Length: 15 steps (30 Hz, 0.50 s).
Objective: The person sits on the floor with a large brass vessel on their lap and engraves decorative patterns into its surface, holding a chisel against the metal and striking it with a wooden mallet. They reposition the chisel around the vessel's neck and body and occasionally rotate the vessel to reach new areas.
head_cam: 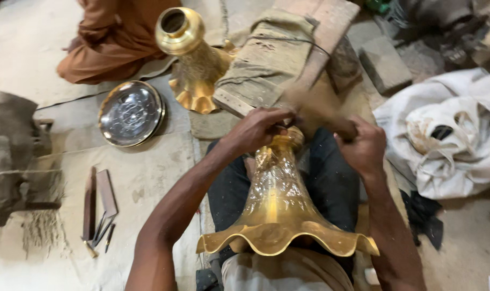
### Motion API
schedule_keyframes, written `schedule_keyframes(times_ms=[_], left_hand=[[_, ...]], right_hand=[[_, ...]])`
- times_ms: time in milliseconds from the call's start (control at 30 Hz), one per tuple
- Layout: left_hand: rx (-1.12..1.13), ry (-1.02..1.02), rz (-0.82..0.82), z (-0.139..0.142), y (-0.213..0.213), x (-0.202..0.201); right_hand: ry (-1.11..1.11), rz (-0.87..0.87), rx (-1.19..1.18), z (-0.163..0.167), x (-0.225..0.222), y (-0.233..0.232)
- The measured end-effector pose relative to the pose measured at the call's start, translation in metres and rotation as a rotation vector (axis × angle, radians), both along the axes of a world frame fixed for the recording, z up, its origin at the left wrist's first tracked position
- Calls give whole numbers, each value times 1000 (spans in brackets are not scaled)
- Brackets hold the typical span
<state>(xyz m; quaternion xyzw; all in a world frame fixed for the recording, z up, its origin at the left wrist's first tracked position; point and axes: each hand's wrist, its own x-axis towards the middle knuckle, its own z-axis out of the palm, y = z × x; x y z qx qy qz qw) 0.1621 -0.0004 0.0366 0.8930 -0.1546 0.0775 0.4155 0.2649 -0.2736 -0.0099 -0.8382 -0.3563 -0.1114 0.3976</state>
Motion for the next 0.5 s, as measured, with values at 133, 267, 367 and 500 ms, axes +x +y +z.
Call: schedule_keyframes(times_ms=[133, 267, 367, 500], left_hand=[[-18, 79, 5, 4, 0, 2], [-5, 85, 0, 2, 0, 5], [7, 45, -19, 1, 1, 6], [13, -4, -29, 1, 1, 6]], right_hand=[[280, 9, 111, -3, -5, 1], [363, -17, 184, -13, -6, -1], [265, -86, -139, -19, -3, -5], [216, 1, 140, -21, -1, -12]])
